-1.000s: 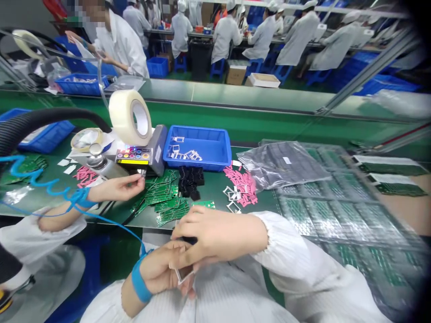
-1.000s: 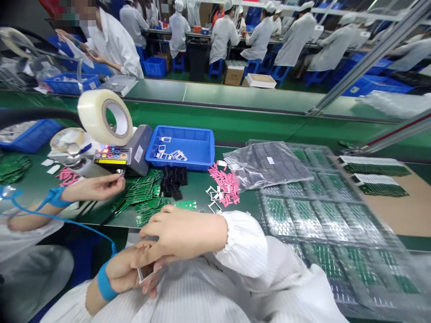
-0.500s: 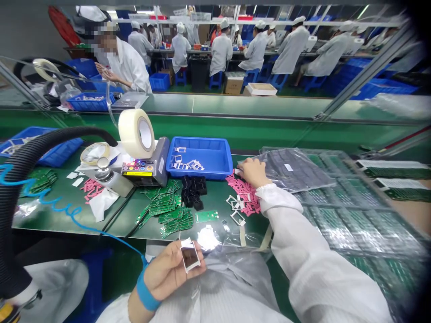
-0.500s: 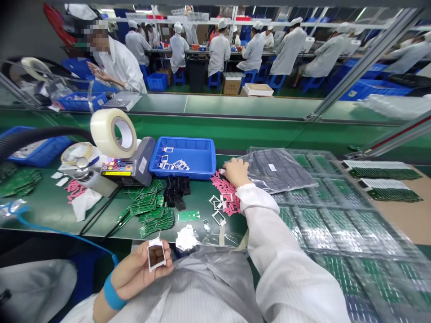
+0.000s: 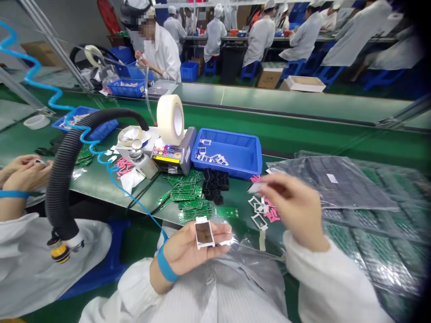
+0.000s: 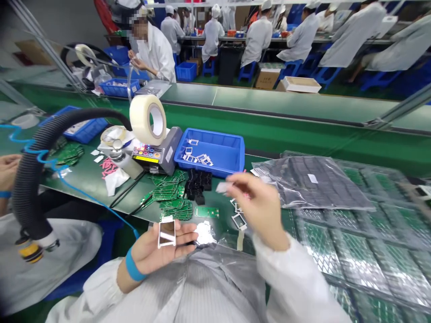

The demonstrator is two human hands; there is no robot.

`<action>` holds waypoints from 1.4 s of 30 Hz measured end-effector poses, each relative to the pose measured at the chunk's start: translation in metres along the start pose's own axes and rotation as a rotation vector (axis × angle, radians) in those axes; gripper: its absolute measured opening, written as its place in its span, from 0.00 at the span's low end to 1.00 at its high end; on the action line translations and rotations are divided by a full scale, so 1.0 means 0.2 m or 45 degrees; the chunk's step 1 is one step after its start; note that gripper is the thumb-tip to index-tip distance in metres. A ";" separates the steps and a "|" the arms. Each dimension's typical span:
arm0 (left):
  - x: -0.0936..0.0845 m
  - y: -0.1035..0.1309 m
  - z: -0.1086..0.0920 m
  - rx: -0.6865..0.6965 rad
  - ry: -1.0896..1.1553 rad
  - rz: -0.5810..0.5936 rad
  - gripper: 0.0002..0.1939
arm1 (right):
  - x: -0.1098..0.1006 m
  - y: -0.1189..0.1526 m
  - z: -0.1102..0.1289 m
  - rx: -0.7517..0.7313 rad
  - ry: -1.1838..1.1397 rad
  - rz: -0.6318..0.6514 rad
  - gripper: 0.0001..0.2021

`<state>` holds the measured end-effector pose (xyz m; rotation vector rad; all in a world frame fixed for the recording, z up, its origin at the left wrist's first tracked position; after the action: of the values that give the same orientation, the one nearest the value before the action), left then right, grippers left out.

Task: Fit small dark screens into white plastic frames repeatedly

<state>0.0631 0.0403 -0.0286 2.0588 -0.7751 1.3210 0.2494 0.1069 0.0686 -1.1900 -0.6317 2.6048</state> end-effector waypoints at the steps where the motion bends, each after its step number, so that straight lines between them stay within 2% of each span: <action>1: 0.02 0.00 0.00 0.002 0.015 0.020 0.19 | 0.02 0.07 0.18 -0.232 -0.109 0.008 0.03; 3: 0.04 0.02 -0.01 0.023 0.058 0.037 0.19 | 0.07 0.20 0.44 -0.584 -0.236 0.062 0.06; 5: 0.05 0.05 -0.02 0.080 0.076 0.023 0.17 | 0.11 0.29 0.57 -0.760 -0.278 0.058 0.07; 9: 0.04 0.11 -0.04 0.179 0.008 -0.042 0.17 | 0.16 0.35 0.59 -0.847 -0.212 0.001 0.05; 12: 0.01 0.13 -0.06 0.234 -0.015 -0.105 0.16 | 0.18 0.34 0.58 -0.850 -0.271 0.045 0.06; 14: 0.00 0.14 -0.07 0.264 -0.049 -0.139 0.15 | 0.20 0.31 0.57 -0.774 -0.443 0.188 0.04; 16: 0.00 0.13 -0.07 0.262 -0.135 -0.144 0.16 | 0.23 0.26 0.54 -0.576 -0.606 0.317 0.06; 18: 0.00 0.13 -0.07 0.251 -0.261 -0.134 0.19 | 0.27 0.22 0.49 -0.335 -0.611 0.345 0.08; 20: 0.01 0.12 -0.07 0.246 -0.377 -0.147 0.21 | 0.31 0.22 0.47 -0.220 -0.505 0.329 0.09; 23: 0.00 0.12 -0.07 0.250 -0.481 -0.228 0.22 | 0.35 0.25 0.49 -0.271 -0.419 0.284 0.09; 26: 0.00 0.12 -0.08 0.235 -0.491 -0.266 0.22 | 0.35 0.28 0.48 -0.295 -0.452 0.181 0.09; 30: 0.01 0.11 -0.07 0.219 -0.475 -0.269 0.21 | 0.37 0.28 0.46 -0.179 -0.572 0.235 0.06; 33: -0.02 0.10 -0.07 0.231 -0.446 -0.286 0.22 | 0.33 0.28 0.43 -0.093 -0.552 0.240 0.06; 36: -0.07 0.10 -0.10 0.303 -0.360 -0.316 0.22 | 0.30 0.30 0.33 0.027 -0.519 0.228 0.07; 40: -0.10 0.09 -0.11 0.327 -0.257 -0.259 0.18 | 0.45 0.42 0.08 0.257 -0.410 0.533 0.11; 42: -0.08 0.08 -0.10 0.282 -0.205 -0.180 0.16 | 0.50 0.46 0.00 0.279 -0.370 0.588 0.11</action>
<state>0.0343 0.0456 -0.0340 2.3708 -0.5584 1.2200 0.1833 0.0604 -0.0405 -0.9900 -0.1087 3.1656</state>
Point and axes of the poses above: each hand's wrist, its own y-axis away from the middle knuckle, its own x-axis out of the palm, z = x × y, the point moved 8 cm from there along -y, towards the middle knuckle, and after that the axes turned 1 degree about -y, right-handed, at the moved point
